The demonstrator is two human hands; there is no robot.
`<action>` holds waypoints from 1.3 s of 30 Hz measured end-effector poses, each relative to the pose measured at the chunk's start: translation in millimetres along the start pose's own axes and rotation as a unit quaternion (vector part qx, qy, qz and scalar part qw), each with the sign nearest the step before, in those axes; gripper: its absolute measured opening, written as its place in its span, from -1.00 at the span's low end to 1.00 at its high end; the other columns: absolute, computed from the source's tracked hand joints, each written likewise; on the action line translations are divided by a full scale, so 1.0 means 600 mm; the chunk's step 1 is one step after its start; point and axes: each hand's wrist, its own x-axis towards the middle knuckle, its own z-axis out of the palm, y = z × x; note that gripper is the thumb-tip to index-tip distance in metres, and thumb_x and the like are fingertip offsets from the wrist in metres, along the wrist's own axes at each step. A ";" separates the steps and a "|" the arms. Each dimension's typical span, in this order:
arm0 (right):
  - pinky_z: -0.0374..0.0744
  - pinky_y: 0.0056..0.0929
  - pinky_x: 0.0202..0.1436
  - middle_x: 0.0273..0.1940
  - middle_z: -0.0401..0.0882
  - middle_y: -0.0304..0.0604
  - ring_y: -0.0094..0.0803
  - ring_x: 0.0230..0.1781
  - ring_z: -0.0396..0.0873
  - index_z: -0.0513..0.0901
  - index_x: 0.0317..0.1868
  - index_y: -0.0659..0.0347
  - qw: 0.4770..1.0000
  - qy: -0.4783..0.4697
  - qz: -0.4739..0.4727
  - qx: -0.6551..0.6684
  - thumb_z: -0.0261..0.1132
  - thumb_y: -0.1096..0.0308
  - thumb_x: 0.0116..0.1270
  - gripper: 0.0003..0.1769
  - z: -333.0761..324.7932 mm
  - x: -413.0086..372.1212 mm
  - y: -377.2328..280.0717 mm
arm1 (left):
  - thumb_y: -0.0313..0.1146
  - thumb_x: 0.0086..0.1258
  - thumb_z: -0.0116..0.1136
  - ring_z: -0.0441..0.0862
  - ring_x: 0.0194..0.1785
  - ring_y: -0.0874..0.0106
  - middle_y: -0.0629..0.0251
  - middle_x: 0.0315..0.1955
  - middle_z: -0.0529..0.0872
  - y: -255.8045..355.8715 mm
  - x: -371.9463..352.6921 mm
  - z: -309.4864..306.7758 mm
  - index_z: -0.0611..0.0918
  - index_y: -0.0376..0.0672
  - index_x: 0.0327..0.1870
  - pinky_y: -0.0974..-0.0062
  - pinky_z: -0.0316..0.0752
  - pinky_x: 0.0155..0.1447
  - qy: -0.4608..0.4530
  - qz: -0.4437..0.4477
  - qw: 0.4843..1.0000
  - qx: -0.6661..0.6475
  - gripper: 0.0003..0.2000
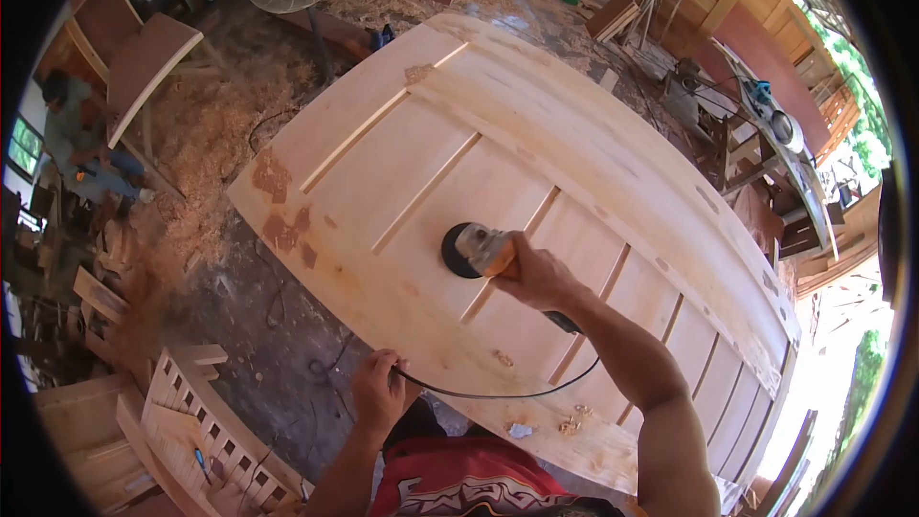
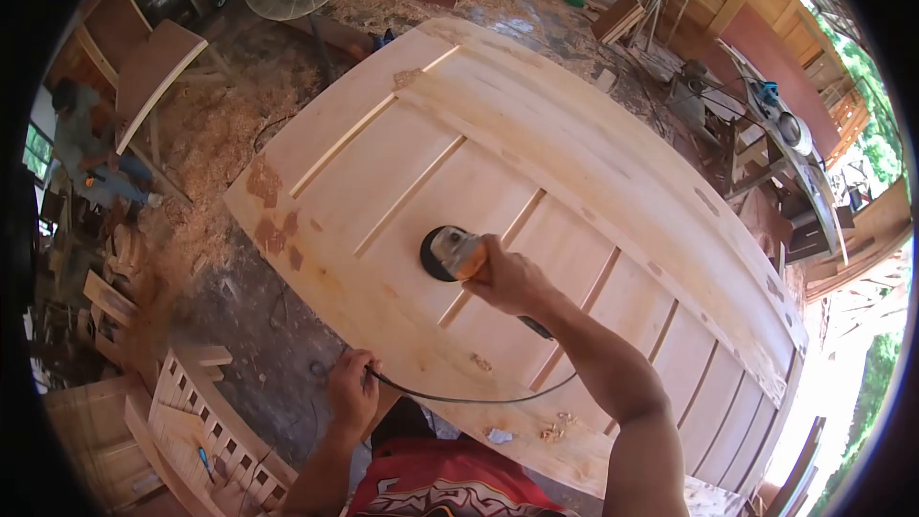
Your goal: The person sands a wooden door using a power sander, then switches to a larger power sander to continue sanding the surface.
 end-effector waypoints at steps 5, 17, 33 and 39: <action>0.64 0.04 0.01 -0.15 0.76 0.17 0.20 -0.03 0.72 0.29 0.24 0.21 0.999 -0.032 0.031 -0.024 0.47 0.07 0.33 -0.31 -0.017 0.082 -0.024 | -0.47 0.26 0.44 0.70 -0.22 0.08 0.16 -0.29 0.75 -0.037 0.064 0.036 0.66 -0.19 -0.27 0.16 0.58 -0.12 0.016 -0.009 1.000 0.001 -0.86; 0.68 0.07 -0.11 -0.20 0.75 0.20 0.26 -0.14 0.73 0.25 0.28 0.10 0.997 -0.009 0.065 -0.030 0.48 0.08 0.31 -0.28 -0.081 0.190 0.030 | -0.34 0.21 0.49 0.69 -0.42 0.17 0.20 -0.48 0.68 -0.100 0.170 0.084 0.66 -0.13 -0.41 0.24 0.53 -0.37 -0.187 -0.005 0.977 -0.100 -0.82; 0.61 0.06 -0.02 -0.16 0.74 0.23 0.24 -0.08 0.71 0.30 0.28 0.21 0.997 0.043 0.071 -0.005 0.47 0.10 0.31 -0.29 -0.130 0.342 0.043 | -0.35 0.20 0.51 0.68 -0.41 0.20 0.24 -0.47 0.74 -0.112 0.156 0.085 0.69 -0.13 -0.44 0.26 0.57 -0.29 -0.181 -0.047 0.970 -0.156 -0.83; 0.62 0.06 0.03 -0.16 0.74 0.23 0.27 -0.07 0.71 0.29 0.32 0.21 0.988 0.054 0.143 -0.016 0.47 0.10 0.31 -0.26 -0.133 0.235 0.084 | -0.35 0.16 0.53 0.67 -0.43 0.25 0.31 -0.48 0.75 -0.103 0.168 0.072 0.69 -0.09 -0.49 0.28 0.53 -0.33 -0.208 -0.012 0.963 -0.169 -0.82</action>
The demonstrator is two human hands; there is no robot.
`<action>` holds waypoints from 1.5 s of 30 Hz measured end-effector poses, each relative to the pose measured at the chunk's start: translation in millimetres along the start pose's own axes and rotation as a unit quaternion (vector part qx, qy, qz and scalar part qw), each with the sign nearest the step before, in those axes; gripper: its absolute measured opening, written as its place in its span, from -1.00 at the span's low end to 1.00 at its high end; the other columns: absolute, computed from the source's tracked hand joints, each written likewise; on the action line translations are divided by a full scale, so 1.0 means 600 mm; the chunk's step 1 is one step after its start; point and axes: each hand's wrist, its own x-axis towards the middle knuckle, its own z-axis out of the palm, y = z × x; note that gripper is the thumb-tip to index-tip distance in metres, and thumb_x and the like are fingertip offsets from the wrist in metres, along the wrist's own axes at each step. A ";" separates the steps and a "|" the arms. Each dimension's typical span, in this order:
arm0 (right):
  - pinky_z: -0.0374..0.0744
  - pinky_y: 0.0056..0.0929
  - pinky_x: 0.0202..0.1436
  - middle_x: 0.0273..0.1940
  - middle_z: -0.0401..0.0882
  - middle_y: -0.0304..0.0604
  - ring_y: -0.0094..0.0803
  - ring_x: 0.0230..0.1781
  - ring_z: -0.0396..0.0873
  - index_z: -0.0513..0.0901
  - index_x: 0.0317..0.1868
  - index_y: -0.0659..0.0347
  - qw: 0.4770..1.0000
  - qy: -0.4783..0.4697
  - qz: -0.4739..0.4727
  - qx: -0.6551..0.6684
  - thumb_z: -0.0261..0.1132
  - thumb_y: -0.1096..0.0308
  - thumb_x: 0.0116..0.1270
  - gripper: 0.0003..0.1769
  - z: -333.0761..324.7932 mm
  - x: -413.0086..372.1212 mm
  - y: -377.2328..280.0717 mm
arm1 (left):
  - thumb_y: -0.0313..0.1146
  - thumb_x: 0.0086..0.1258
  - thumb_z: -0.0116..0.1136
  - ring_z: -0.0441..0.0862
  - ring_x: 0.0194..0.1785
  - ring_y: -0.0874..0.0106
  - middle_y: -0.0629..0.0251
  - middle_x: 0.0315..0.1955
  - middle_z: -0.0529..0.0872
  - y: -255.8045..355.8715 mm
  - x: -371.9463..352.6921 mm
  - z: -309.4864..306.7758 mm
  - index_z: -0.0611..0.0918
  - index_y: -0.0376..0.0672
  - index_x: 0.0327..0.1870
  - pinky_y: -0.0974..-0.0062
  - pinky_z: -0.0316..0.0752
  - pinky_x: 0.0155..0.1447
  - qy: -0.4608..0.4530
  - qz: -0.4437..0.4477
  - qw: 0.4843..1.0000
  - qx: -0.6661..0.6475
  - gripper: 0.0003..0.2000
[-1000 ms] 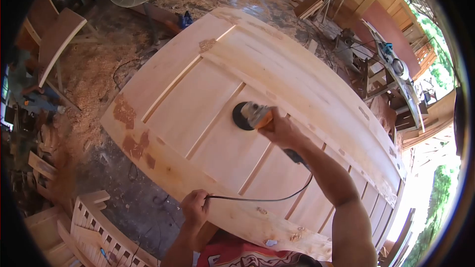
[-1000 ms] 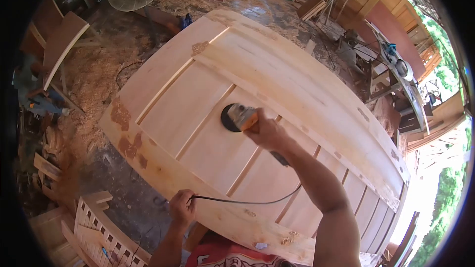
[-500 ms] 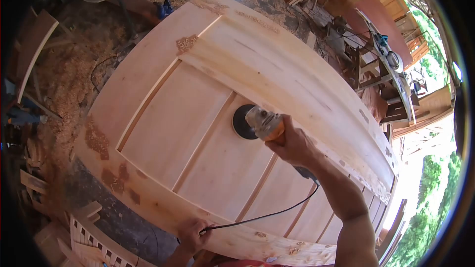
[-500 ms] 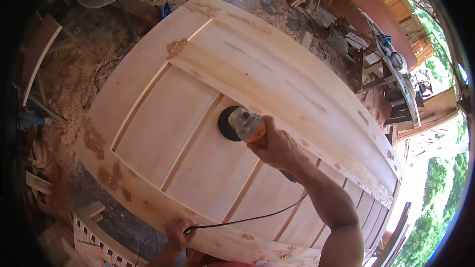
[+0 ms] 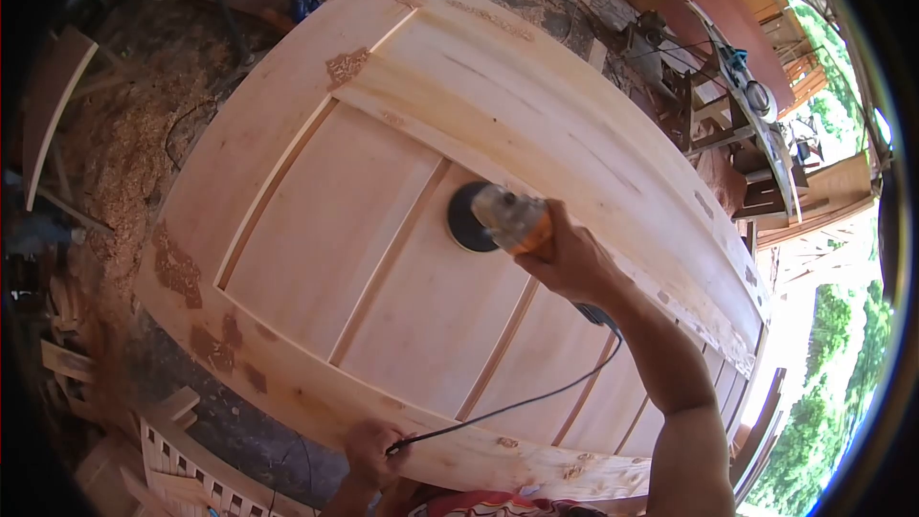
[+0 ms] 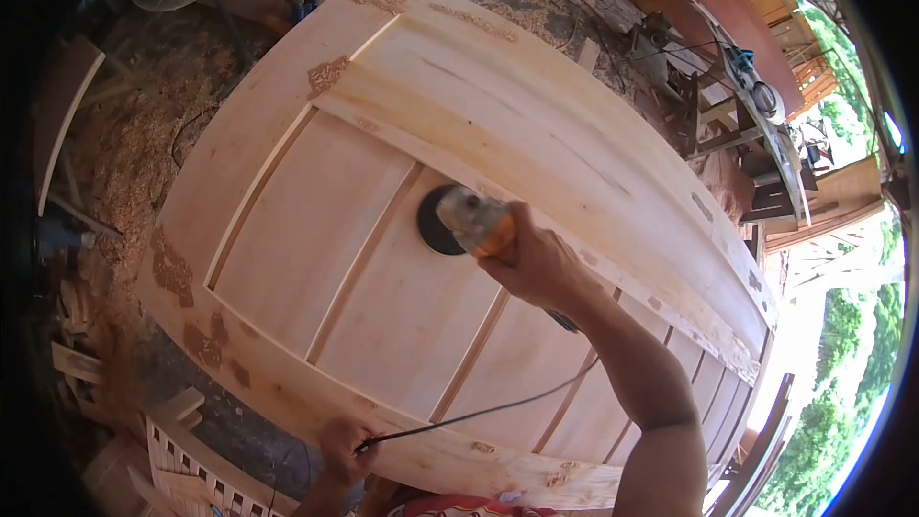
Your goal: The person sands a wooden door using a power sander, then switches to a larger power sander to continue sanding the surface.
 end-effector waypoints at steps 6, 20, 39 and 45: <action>0.62 0.05 0.12 0.00 0.73 0.18 0.25 0.05 0.69 0.28 0.37 0.20 0.995 0.067 0.063 0.024 0.49 0.11 0.30 -0.22 -0.004 -0.140 0.112 | -0.34 0.17 0.54 0.64 -0.43 0.29 0.37 -0.52 0.70 0.023 -0.014 0.002 0.60 -0.08 -0.56 0.25 0.48 -0.30 -0.062 0.047 0.997 0.008 -0.74; 0.70 0.08 -0.04 -0.10 0.73 0.24 0.27 -0.08 0.72 0.24 0.36 0.13 0.996 -0.071 -0.053 0.010 0.48 0.13 0.32 -0.24 0.089 -0.124 -0.050 | -0.27 0.24 0.49 0.60 -0.28 0.21 0.32 -0.39 0.69 0.009 -0.075 -0.027 0.55 -0.08 -0.48 0.23 0.43 -0.13 0.116 0.016 0.991 0.058 -0.72; 0.72 0.10 -0.11 -0.08 0.72 0.25 0.28 -0.14 0.74 0.22 0.41 0.14 0.993 -0.090 -0.078 -0.008 0.52 0.15 0.27 -0.15 0.115 -0.211 -0.029 | -0.22 0.27 0.49 0.61 -0.40 0.19 0.29 -0.46 0.64 0.019 -0.091 0.007 0.56 -0.10 -0.48 0.25 0.47 -0.33 0.037 0.010 0.999 -0.014 -0.70; 0.72 0.07 -0.14 -0.15 0.74 0.22 0.26 -0.14 0.74 0.21 0.41 0.12 0.999 0.005 -0.033 0.036 0.55 0.24 0.23 -0.14 0.102 -0.195 0.014 | -0.14 0.26 0.49 0.60 -0.42 0.21 0.28 -0.46 0.64 0.025 -0.096 0.018 0.57 -0.10 -0.48 0.27 0.44 -0.33 0.061 0.074 0.995 0.016 -0.67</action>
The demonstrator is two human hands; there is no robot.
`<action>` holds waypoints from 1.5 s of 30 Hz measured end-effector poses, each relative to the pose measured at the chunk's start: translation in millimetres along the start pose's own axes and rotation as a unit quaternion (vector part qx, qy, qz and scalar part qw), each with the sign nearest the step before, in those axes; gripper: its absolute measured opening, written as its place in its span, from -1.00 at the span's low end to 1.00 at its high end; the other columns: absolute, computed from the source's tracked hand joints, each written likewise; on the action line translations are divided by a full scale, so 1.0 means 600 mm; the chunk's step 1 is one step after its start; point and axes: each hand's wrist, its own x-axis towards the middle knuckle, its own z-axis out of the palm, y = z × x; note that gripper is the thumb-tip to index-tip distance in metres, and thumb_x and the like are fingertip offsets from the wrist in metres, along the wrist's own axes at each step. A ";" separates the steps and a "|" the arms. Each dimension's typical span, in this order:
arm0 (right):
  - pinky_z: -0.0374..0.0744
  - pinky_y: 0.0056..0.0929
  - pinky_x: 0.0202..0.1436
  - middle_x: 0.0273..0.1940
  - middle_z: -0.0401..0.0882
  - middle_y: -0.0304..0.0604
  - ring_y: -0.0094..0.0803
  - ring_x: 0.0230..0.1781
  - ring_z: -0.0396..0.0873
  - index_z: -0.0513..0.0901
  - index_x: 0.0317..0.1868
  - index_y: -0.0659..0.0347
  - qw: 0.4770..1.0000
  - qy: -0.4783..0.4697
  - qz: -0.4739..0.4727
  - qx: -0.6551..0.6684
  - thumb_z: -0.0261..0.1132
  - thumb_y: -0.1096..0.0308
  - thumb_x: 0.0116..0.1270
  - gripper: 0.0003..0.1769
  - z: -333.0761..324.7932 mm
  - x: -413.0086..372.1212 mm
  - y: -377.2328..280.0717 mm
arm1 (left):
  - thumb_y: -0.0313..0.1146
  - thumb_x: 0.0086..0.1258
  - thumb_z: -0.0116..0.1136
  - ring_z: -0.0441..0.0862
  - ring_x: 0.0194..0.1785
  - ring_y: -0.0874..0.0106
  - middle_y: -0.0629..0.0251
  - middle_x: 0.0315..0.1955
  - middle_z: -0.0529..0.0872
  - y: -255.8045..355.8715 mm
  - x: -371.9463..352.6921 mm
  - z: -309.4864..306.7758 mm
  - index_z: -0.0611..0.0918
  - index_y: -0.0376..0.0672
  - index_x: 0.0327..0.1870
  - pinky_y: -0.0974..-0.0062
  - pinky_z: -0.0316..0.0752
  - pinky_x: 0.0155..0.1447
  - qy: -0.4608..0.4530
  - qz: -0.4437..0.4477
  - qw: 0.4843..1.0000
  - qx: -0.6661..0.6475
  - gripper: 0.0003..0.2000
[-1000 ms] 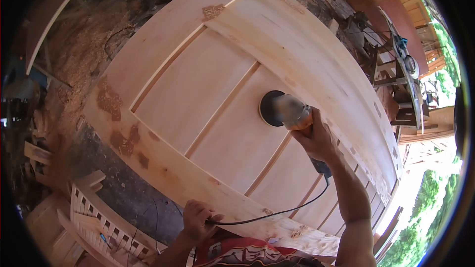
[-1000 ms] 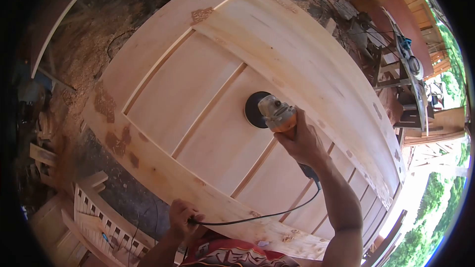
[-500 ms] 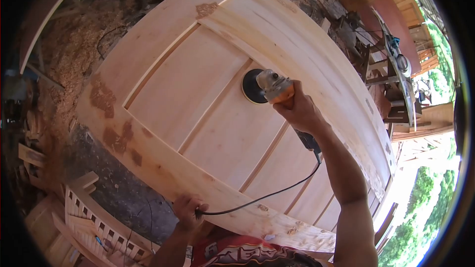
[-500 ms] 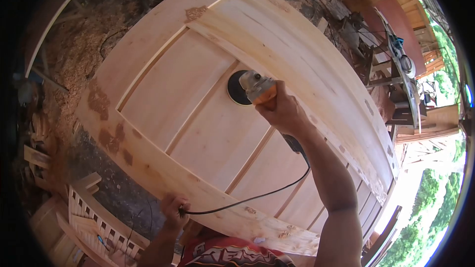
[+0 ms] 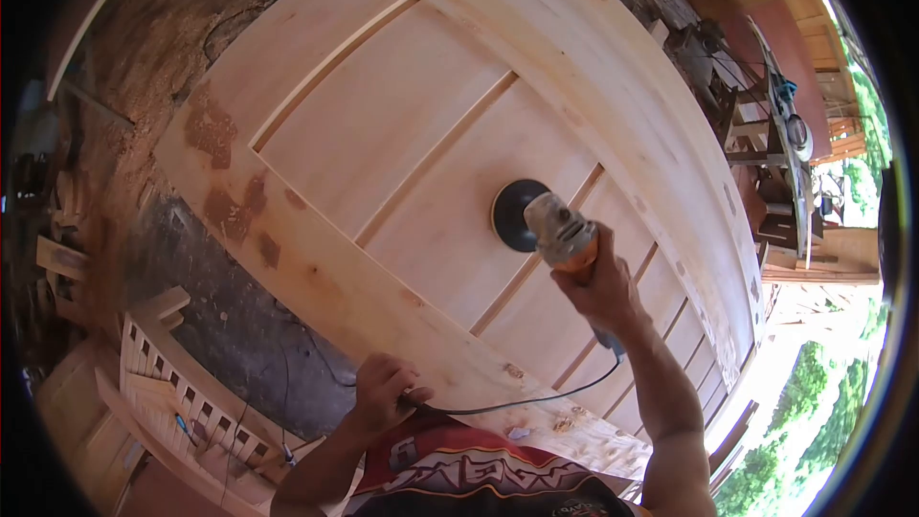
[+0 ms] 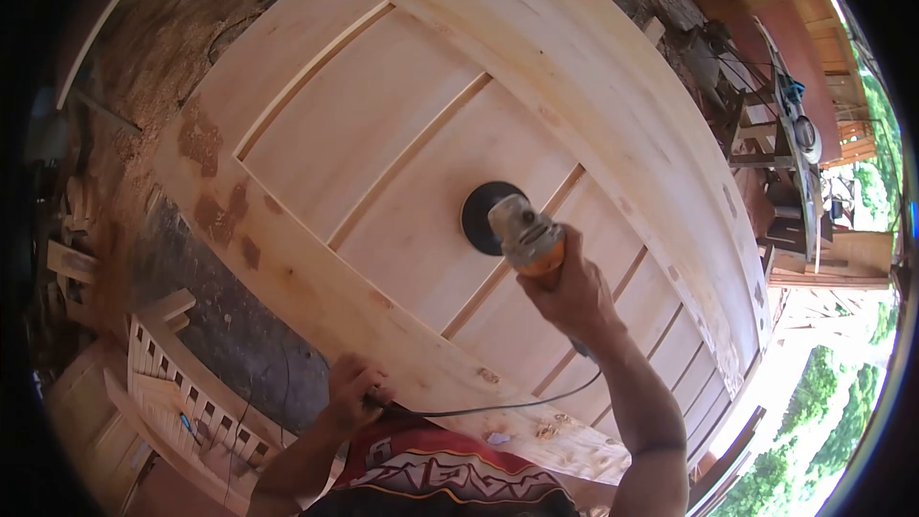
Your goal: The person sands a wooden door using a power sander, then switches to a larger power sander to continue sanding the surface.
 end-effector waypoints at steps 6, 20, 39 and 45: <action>0.74 0.03 -0.13 -0.08 0.73 0.23 0.24 -0.13 0.75 0.21 0.42 0.20 0.998 -0.060 -0.012 -0.015 0.59 0.23 0.18 -0.08 0.061 -0.109 -0.046 | -0.17 0.21 0.54 0.62 -0.38 0.21 0.31 -0.43 0.66 -0.009 -0.009 0.009 0.55 -0.08 -0.44 0.24 0.45 -0.33 0.011 -0.026 0.999 -0.019 -0.67; 0.70 0.04 -0.14 -0.08 0.71 0.24 0.23 -0.13 0.74 0.23 0.42 0.23 0.991 -0.087 -0.096 -0.027 0.53 0.22 0.24 -0.14 0.122 0.009 -0.175 | -0.26 0.25 0.53 0.67 -0.35 0.21 0.29 -0.41 0.68 -0.026 -0.008 -0.012 0.52 -0.10 -0.45 0.26 0.56 -0.29 0.020 -0.050 0.995 -0.080 -0.68; 0.73 0.03 -0.17 -0.07 0.73 0.22 0.24 -0.16 0.75 0.27 0.40 0.25 0.988 -0.092 -0.009 -0.127 0.55 0.16 0.21 -0.12 0.046 -0.158 -0.051 | -0.24 0.32 0.48 0.65 -0.45 0.20 0.24 -0.54 0.59 0.045 -0.009 -0.006 0.53 -0.09 -0.53 0.25 0.52 -0.38 -0.106 -0.067 0.991 -0.035 -0.67; 0.73 0.02 -0.22 -0.12 0.75 0.21 0.25 -0.18 0.76 0.22 0.41 0.22 0.998 0.023 -0.048 -0.032 0.55 0.19 0.21 -0.11 0.038 -0.148 -0.049 | -0.22 0.28 0.50 0.68 -0.31 0.21 0.26 -0.46 0.63 0.061 -0.015 0.003 0.55 -0.09 -0.46 0.25 0.54 -0.24 -0.136 -0.022 0.989 -0.045 -0.69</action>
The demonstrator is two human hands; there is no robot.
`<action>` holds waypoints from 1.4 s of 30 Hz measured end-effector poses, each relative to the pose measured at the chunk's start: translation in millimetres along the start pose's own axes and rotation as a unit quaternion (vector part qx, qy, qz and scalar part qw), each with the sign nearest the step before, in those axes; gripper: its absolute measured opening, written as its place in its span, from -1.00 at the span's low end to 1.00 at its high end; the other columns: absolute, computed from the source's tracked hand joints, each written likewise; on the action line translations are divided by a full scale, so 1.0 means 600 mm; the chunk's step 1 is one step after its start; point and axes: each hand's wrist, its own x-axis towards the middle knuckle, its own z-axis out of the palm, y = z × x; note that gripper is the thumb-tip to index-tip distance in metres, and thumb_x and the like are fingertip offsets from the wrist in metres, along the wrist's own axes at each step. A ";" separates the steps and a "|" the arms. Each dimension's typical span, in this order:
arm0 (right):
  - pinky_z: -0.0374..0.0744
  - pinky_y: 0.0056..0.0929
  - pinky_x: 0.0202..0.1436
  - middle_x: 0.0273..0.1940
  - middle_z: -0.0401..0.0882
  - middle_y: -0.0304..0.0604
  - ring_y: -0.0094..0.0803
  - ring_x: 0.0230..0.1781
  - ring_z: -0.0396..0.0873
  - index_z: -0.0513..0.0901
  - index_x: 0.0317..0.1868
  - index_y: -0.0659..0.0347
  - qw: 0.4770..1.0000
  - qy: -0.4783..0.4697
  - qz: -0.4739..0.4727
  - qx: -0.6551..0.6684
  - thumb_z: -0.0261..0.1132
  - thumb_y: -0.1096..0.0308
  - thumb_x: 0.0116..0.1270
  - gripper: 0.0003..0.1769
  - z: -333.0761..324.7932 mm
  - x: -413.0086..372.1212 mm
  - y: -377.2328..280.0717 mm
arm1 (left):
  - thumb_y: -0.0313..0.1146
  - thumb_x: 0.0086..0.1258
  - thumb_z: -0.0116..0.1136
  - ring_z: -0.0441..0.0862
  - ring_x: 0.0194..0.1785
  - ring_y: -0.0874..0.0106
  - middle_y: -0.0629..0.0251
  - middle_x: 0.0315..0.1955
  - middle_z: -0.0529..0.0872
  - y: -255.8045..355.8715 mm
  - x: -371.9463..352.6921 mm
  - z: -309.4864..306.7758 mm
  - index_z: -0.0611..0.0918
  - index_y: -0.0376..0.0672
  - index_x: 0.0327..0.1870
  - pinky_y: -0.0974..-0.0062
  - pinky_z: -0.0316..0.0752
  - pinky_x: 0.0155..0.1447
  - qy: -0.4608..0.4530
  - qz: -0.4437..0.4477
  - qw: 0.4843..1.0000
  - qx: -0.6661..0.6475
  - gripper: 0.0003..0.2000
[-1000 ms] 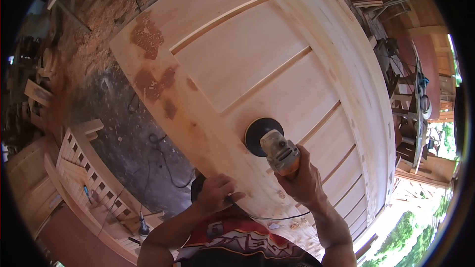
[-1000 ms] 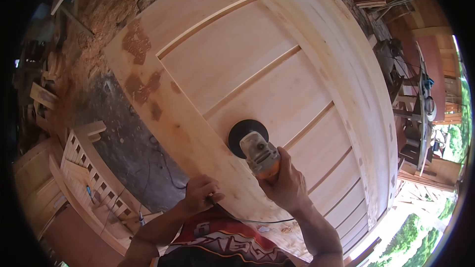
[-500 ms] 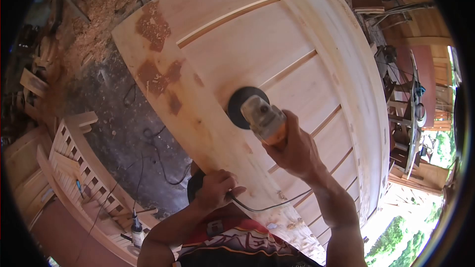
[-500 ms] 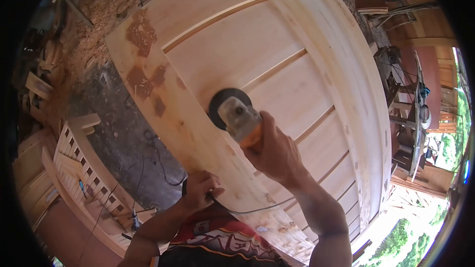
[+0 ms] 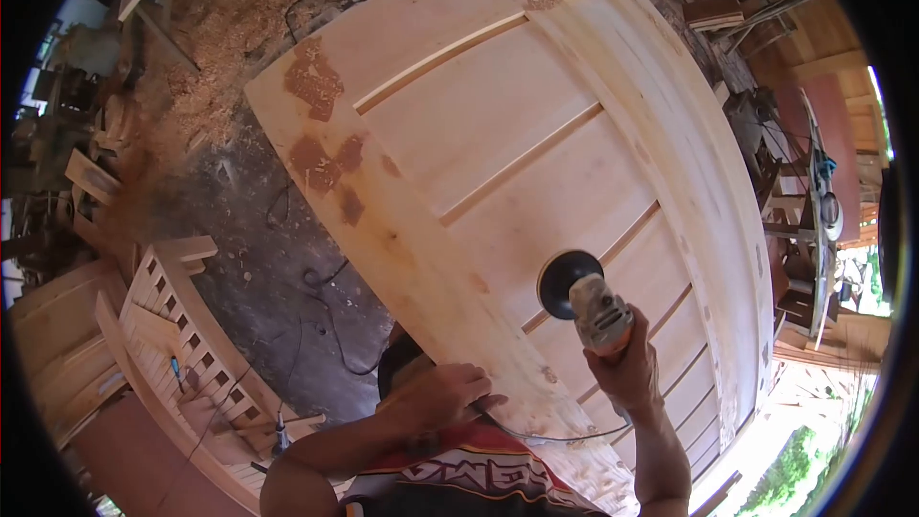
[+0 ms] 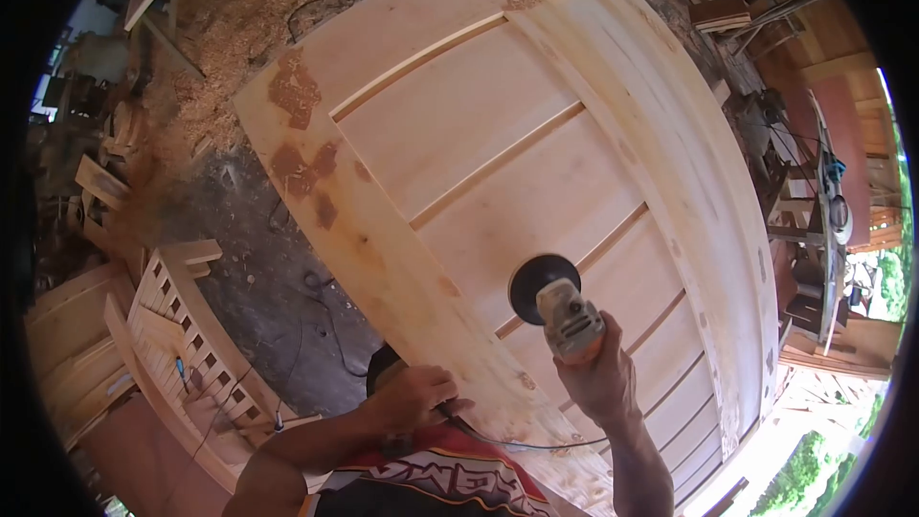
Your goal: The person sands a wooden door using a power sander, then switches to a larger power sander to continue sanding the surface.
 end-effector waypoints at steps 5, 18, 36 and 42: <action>0.69 0.06 -0.11 -0.10 0.74 0.23 0.30 -0.10 0.72 0.21 0.42 0.16 0.998 -0.034 -0.051 0.024 0.52 0.25 0.25 -0.15 0.036 0.129 -0.074 | -0.25 0.21 0.52 0.68 -0.11 0.19 0.32 -0.28 0.71 -0.043 -0.002 -0.011 0.56 -0.07 -0.41 0.19 0.49 -0.01 0.133 -0.001 0.989 0.066 -0.72; 0.65 0.06 -0.04 -0.14 0.74 0.19 0.24 -0.08 0.71 0.25 0.37 0.19 0.986 -0.131 -0.103 0.003 0.47 0.18 0.27 -0.22 0.106 0.300 -0.223 | -0.23 0.45 0.12 0.58 0.27 0.10 0.20 0.07 0.71 -0.149 0.029 -0.098 0.58 -0.10 -0.29 0.04 0.24 0.32 0.279 -0.060 0.951 0.117 -0.84; 0.67 0.09 -0.09 -0.12 0.73 0.26 0.30 -0.12 0.71 0.26 0.35 0.16 0.989 -0.115 -0.097 0.010 0.46 0.19 0.29 -0.26 0.099 0.280 -0.190 | -0.19 0.44 0.18 0.63 0.01 0.23 0.29 -0.13 0.76 -0.143 0.038 -0.088 0.57 -0.06 -0.34 0.16 0.26 0.22 0.286 -0.062 0.949 0.121 -0.82; 0.68 0.08 -0.12 -0.21 0.74 0.19 0.24 -0.17 0.73 0.28 0.28 0.17 0.993 -0.106 -0.058 0.004 0.47 0.17 0.28 -0.30 0.073 0.311 -0.172 | -0.20 0.51 0.12 0.63 -0.08 0.25 0.27 -0.21 0.77 -0.142 0.046 -0.093 0.57 -0.06 -0.38 0.19 0.29 0.18 0.296 -0.055 0.944 0.138 -0.78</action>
